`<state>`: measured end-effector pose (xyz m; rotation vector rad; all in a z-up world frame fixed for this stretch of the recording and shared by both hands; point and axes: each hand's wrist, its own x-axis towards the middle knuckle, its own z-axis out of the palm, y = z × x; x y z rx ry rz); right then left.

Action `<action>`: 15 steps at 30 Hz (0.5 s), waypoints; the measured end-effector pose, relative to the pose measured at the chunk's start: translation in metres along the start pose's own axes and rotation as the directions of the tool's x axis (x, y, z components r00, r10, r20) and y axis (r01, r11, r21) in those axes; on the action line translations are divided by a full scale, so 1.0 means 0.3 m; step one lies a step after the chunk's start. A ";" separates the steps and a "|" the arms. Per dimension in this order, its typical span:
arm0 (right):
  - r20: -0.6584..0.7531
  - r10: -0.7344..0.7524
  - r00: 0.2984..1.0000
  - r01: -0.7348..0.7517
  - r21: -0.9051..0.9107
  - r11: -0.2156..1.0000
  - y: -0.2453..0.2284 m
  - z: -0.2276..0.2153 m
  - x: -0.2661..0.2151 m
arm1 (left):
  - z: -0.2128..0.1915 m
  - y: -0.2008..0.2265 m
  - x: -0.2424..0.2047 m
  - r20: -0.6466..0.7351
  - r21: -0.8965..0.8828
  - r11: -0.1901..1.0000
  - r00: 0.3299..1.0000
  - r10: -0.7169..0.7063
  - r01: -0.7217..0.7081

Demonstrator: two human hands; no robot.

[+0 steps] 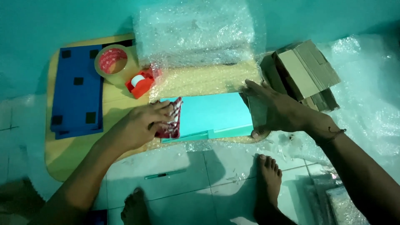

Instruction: Cleaning a blue rectangular object with a cloth and wrapping it in bubble wrap secured with tape.

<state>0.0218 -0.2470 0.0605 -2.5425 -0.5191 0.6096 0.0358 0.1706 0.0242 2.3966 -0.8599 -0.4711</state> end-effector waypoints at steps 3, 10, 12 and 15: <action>0.014 0.002 1.000 -0.002 -0.026 1.000 0.001 0.003 0.005 | 0.010 -0.032 0.034 -0.049 0.110 0.993 0.998 0.050 -0.045; 0.021 0.046 0.999 -0.046 0.009 0.999 -0.023 -0.002 0.003 | 0.077 0.020 0.111 -0.162 0.321 0.930 0.957 0.239 -0.178; 0.027 0.059 0.998 -0.058 -0.026 0.998 -0.005 0.001 0.002 | 0.100 0.048 0.138 -0.134 0.367 0.913 0.962 0.238 -0.175; 0.018 0.080 0.997 -0.080 -0.006 0.997 -0.056 -0.015 0.000 | 0.129 0.099 0.183 -0.124 0.431 0.877 0.949 0.291 -0.213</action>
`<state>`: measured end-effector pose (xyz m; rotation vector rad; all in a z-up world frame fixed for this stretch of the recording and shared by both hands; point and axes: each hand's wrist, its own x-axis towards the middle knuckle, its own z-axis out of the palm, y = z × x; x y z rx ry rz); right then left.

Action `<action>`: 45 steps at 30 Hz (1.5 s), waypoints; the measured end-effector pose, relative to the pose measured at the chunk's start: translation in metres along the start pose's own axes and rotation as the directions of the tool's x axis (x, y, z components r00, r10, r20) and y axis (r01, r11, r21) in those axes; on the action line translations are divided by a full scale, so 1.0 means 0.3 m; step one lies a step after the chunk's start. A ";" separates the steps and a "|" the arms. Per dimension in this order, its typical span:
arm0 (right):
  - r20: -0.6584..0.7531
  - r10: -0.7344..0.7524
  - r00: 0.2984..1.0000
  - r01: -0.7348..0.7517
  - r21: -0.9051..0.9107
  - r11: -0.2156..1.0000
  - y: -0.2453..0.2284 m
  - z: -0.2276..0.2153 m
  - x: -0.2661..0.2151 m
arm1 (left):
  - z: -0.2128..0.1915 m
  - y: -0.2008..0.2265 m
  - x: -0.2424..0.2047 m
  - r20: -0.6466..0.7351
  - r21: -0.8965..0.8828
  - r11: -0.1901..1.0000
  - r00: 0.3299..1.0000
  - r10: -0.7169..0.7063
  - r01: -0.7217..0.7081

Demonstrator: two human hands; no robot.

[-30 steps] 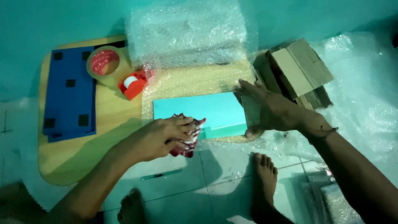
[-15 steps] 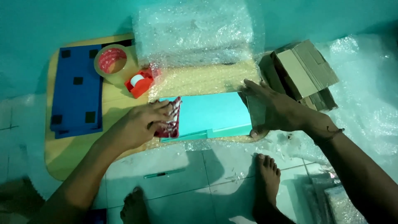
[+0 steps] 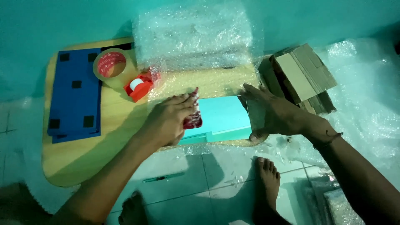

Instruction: Cleaning a blue rectangular object with a cloth and wrapping it in bubble wrap secured with tape.

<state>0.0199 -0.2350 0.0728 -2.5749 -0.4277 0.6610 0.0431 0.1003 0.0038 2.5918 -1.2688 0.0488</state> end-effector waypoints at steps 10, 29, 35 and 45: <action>0.011 -0.034 0.999 0.034 -0.006 0.999 0.038 0.016 0.002 | 0.048 0.179 0.222 -0.098 -0.138 0.986 0.992 0.084 -0.098; -0.094 -0.238 0.967 0.239 0.008 0.971 0.110 0.049 0.005 | 0.112 0.271 0.154 -0.092 -0.574 0.766 0.952 0.293 -0.291; -0.094 -0.245 0.965 0.245 -0.012 0.969 0.122 0.063 -0.001 | 0.083 0.184 0.038 -0.036 -0.699 0.685 0.967 0.251 -0.204; -0.033 -0.161 0.986 0.162 0.036 0.986 0.086 0.030 -0.001 | -0.200 0.077 -0.095 0.381 -0.534 0.801 0.923 -0.059 0.271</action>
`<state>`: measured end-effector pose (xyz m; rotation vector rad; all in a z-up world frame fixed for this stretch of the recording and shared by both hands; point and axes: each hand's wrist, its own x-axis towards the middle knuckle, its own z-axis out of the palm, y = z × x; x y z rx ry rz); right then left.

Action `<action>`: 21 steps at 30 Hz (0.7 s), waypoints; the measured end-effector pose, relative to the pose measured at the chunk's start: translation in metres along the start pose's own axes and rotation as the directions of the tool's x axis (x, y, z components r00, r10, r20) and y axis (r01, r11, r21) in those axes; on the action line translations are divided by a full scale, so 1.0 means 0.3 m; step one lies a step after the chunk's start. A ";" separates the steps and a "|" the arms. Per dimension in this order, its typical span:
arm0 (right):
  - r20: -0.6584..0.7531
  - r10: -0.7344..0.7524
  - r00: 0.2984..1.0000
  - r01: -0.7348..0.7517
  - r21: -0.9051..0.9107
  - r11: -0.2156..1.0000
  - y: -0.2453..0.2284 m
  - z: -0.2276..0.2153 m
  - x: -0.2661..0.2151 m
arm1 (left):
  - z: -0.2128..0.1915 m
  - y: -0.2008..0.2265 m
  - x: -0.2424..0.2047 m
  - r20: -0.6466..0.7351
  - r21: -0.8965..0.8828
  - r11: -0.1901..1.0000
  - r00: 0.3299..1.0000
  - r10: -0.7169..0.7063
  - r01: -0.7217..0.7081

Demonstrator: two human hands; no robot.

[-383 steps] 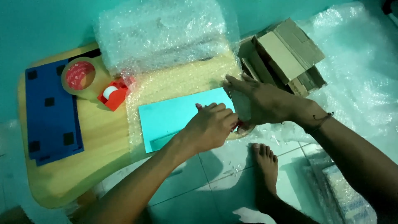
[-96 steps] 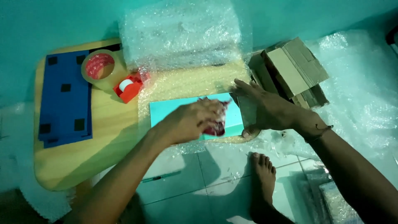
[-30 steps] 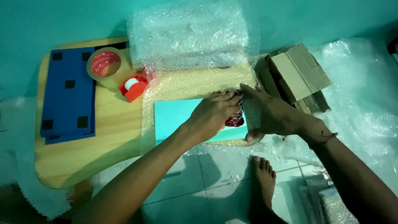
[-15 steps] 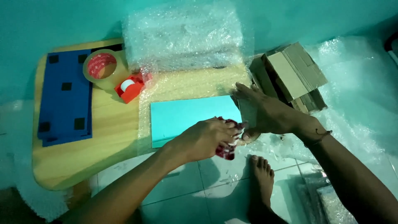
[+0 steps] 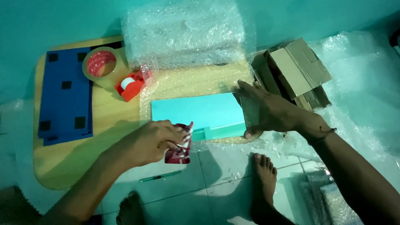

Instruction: Cleaning a blue rectangular object with a cloth and wrapping it in bubble wrap secured with tape.

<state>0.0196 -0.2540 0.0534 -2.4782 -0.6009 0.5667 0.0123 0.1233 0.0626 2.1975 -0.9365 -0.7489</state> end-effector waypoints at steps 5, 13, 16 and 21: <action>0.029 0.096 0.995 -0.097 0.002 0.995 -0.063 -0.023 0.010 | -0.065 -0.037 -0.045 -0.038 0.037 0.994 0.994 -0.104 0.105; 0.024 0.149 0.988 -0.148 -0.042 0.988 -0.083 -0.017 0.015 | -0.060 -0.082 0.016 -0.211 0.114 0.991 0.977 -0.045 0.071; 0.000 0.140 0.990 -0.140 -0.084 0.987 -0.088 -0.014 0.012 | -0.030 -0.155 0.061 -0.238 0.235 0.972 0.970 0.040 0.017; 0.004 0.117 0.993 -0.116 -0.092 0.989 -0.037 -0.002 0.007 | 0.008 -0.213 0.129 -0.248 0.338 0.940 0.967 0.049 0.039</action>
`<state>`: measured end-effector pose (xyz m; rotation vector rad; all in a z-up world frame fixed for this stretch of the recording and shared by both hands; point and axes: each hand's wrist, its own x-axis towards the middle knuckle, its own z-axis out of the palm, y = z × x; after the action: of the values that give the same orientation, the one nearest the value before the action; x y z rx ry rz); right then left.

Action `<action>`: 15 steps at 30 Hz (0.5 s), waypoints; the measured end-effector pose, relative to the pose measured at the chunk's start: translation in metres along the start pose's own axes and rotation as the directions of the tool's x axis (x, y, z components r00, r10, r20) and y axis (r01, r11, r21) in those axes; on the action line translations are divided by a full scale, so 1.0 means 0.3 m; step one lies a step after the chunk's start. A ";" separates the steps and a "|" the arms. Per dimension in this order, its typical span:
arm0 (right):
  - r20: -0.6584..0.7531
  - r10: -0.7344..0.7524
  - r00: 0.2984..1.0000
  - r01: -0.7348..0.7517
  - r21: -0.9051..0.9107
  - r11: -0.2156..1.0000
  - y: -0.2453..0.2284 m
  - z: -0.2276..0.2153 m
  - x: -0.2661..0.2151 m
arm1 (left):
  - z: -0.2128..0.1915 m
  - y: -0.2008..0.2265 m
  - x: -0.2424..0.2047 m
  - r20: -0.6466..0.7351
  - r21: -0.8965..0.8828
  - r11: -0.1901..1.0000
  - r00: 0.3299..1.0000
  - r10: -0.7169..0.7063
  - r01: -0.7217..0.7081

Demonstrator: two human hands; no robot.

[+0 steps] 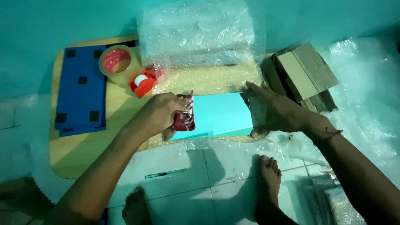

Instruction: Cleaning a blue rectangular object with a cloth and wrapping it in bubble wrap secured with tape.

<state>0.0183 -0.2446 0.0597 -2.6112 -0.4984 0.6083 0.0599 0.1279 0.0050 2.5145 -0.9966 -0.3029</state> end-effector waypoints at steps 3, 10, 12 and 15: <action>-0.034 -0.019 0.999 0.019 0.009 1.000 -0.031 -0.013 -0.004 | 0.003 0.028 0.029 -0.002 0.016 1.000 1.000 0.019 -0.019; -0.017 0.015 1.000 -0.013 0.110 0.994 0.046 0.032 0.021 | 0.044 0.176 0.077 0.264 -0.789 0.355 0.799 -0.541 0.501; 0.001 0.042 0.999 -0.042 0.060 0.997 0.062 0.047 0.032 | 0.343 -0.099 0.163 -0.093 -0.100 0.980 0.982 0.162 -0.171; -0.004 0.017 1.000 -0.016 0.026 1.000 0.046 0.048 0.023 | 0.266 0.014 0.147 -0.137 -0.089 0.984 0.981 0.139 -0.152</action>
<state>0.0206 -0.2490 0.0393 -2.5945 -0.4650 0.6099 0.0616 0.0708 -0.0660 2.3257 -1.0786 -0.1379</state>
